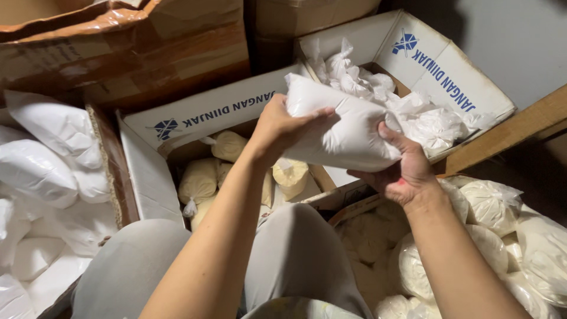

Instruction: The person sits on the floor and repeatedly picks up white plastic-wrapped packages from a large cardboard box, then places them into a smaller white box. The person handles the packages one at a time, arranging them inside the smaller box.

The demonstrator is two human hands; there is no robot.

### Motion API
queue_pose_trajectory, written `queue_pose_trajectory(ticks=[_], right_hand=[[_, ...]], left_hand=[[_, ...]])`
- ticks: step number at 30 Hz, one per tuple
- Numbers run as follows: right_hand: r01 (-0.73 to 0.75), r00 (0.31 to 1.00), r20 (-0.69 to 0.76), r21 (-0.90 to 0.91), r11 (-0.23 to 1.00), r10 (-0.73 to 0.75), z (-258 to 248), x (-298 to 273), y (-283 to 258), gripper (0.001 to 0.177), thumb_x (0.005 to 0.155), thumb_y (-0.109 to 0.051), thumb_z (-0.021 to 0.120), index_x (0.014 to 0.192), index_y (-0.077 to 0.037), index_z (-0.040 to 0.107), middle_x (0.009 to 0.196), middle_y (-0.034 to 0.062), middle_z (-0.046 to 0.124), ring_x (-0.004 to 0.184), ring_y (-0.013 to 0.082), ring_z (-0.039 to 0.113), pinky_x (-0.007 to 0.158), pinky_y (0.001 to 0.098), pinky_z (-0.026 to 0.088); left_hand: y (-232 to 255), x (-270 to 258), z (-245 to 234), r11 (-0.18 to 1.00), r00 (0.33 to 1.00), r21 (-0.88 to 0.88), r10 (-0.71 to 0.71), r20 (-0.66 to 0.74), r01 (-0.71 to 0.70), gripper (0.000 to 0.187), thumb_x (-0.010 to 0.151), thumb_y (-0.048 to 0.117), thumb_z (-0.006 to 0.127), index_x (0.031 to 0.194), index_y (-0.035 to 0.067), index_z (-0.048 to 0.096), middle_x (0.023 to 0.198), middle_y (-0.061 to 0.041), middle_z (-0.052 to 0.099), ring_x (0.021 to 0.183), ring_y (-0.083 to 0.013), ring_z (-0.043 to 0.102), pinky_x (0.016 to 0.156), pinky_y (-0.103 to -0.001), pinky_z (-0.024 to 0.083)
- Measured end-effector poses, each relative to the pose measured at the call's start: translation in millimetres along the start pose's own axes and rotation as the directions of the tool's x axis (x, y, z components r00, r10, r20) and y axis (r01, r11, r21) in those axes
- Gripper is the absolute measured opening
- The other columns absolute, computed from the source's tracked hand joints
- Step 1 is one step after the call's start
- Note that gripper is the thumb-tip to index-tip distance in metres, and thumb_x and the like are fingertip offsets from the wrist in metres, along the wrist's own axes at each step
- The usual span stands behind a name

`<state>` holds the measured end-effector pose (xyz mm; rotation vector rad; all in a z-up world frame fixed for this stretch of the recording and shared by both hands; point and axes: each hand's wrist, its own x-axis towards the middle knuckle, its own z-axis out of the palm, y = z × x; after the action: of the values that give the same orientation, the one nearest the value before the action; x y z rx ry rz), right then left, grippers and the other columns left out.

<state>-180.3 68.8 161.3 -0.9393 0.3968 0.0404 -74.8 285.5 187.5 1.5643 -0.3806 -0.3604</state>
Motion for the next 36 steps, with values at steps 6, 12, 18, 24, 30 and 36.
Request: queue_pose_trajectory(ticks=[6, 12, 18, 24, 30, 36], right_hand=[[0.104, 0.981, -0.169, 0.019, 0.994, -0.099, -19.6, 32.6, -19.3, 0.059, 0.085, -0.032, 0.069, 0.139, -0.013, 0.055, 0.134, 0.0145, 0.061, 0.124, 0.0348, 0.062, 0.097, 0.0555, 0.059], [0.202, 0.944, -0.269, 0.024, 0.979, -0.188, -54.5, 73.7, -38.7, 0.054, 0.092, -0.033, 0.065, 0.14, -0.012, 0.053, 0.139, 0.0166, 0.058, 0.128, 0.0382, 0.06, 0.1, 0.0578, 0.058], [0.233, 0.886, -0.437, 0.137, 0.963, -0.152, -92.3, 119.8, -60.8, 0.052, 0.093, -0.036, 0.06, 0.14, -0.014, 0.055, 0.143, 0.0151, 0.059, 0.13, 0.0401, 0.062, 0.1, 0.0588, 0.058], [0.294, 0.88, -0.441, 0.216, 0.931, -0.176, -139.9, 166.6, -58.1, 0.051, 0.094, -0.036, 0.054, 0.142, -0.016, 0.055, 0.148, 0.0123, 0.059, 0.131, 0.0375, 0.056, 0.105, 0.064, 0.054], [0.287, 0.829, -0.55, 0.262, 0.921, -0.101, -178.8, 212.0, -56.9, 0.051, 0.095, -0.036, 0.055, 0.143, -0.019, 0.053, 0.149, 0.0119, 0.056, 0.134, 0.0399, 0.058, 0.106, 0.0669, 0.051], [0.421, 0.736, -0.646, 0.202, 0.884, -0.203, -198.2, 278.0, -60.7, 0.06, 0.092, -0.037, 0.062, 0.147, -0.024, 0.042, 0.152, 0.0102, 0.05, 0.135, 0.0381, 0.054, 0.104, 0.0716, 0.048]], left_hand=[[-5.0, 36.0, 55.2, 0.862, 0.901, 0.497, 0.133, -0.414, 0.101, 0.066, 0.083, 0.037, 0.077, 0.131, 0.002, 0.047, 0.125, -0.024, 0.059, 0.115, -0.0381, 0.059, 0.092, -0.05, 0.05], [-32.0, 52.4, 114.2, 0.849, 0.82, 0.524, 0.347, -0.455, -0.068, 0.05, 0.084, 0.018, 0.068, 0.13, 0.006, 0.051, 0.13, -0.024, 0.054, 0.125, -0.0418, 0.048, 0.1, -0.053, 0.043], [-60.3, 88.6, 156.1, 0.826, 0.884, 0.564, 0.268, -0.383, -0.007, 0.053, 0.074, 0.011, 0.068, 0.125, 0.005, 0.053, 0.135, -0.025, 0.051, 0.131, -0.0446, 0.043, 0.102, -0.055, 0.04], [-91.1, 132.5, 187.6, 0.698, 0.915, 0.713, 0.247, -0.32, 0.061, 0.039, 0.087, 0.02, 0.06, 0.125, 0.009, 0.056, 0.142, -0.022, 0.052, 0.145, -0.0436, 0.034, 0.112, -0.06, 0.031], [-126.7, 178.8, 193.9, 0.543, 0.945, 0.823, 0.153, -0.288, 0.163, 0.039, 0.098, 0.024, 0.038, 0.133, 0.014, 0.053, 0.15, -0.013, 0.048, 0.148, -0.0377, 0.029, 0.115, -0.061, 0.022], [-155.3, 196.5, 185.8, 0.427, 0.973, 0.882, 0.025, -0.231, 0.199, 0.042, 0.104, 0.026, 0.028, 0.134, 0.014, 0.054, 0.151, -0.009, 0.05, 0.151, -0.0319, 0.024, 0.118, -0.063, 0.016]])
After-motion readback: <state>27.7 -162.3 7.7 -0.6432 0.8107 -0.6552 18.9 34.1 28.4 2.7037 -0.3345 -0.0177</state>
